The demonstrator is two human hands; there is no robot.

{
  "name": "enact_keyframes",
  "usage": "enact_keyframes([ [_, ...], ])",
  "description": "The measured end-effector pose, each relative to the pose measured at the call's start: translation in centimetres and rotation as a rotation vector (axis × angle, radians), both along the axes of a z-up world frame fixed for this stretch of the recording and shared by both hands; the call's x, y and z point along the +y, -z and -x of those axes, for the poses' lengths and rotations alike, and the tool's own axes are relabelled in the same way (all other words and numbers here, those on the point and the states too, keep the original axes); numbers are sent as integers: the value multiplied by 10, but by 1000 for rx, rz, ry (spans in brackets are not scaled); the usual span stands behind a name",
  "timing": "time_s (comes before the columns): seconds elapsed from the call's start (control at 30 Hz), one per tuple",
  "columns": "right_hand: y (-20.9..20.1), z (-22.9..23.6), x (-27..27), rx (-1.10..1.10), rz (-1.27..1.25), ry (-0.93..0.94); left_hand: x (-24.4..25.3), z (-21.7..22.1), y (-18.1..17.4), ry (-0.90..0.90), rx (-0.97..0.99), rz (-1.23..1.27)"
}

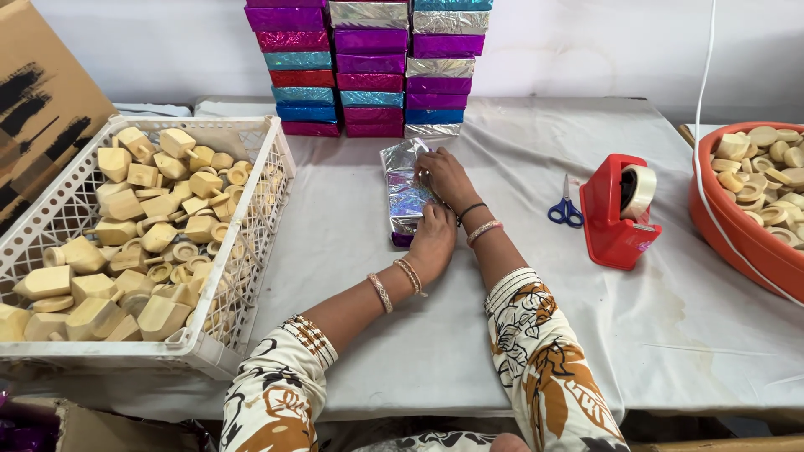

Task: The person wraps a small rectangular box in shiny purple foil paper. They fold the paper around the box, tuck the edges, and secure the wrapping using clear tape from a red dispenser. The wrapped item is then placed on a stack of other wrapped boxes.

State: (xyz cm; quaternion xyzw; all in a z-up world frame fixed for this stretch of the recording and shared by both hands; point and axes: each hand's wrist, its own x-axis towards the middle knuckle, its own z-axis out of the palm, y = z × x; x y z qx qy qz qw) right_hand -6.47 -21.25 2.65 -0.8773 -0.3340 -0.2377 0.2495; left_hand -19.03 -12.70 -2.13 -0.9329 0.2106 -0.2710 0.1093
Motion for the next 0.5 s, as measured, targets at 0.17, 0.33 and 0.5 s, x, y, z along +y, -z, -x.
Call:
enact_keyframes([
  [0.17,-8,-4,-6,112,161,34,-2,3,7,-6,-5,45],
  [0.33,-10,-7,-26,389,196,-71,-5,17,5,-6,-94,-20],
  [0.5,12,-29,-35,462,157,-178,15,-4,-47,135,274,135],
])
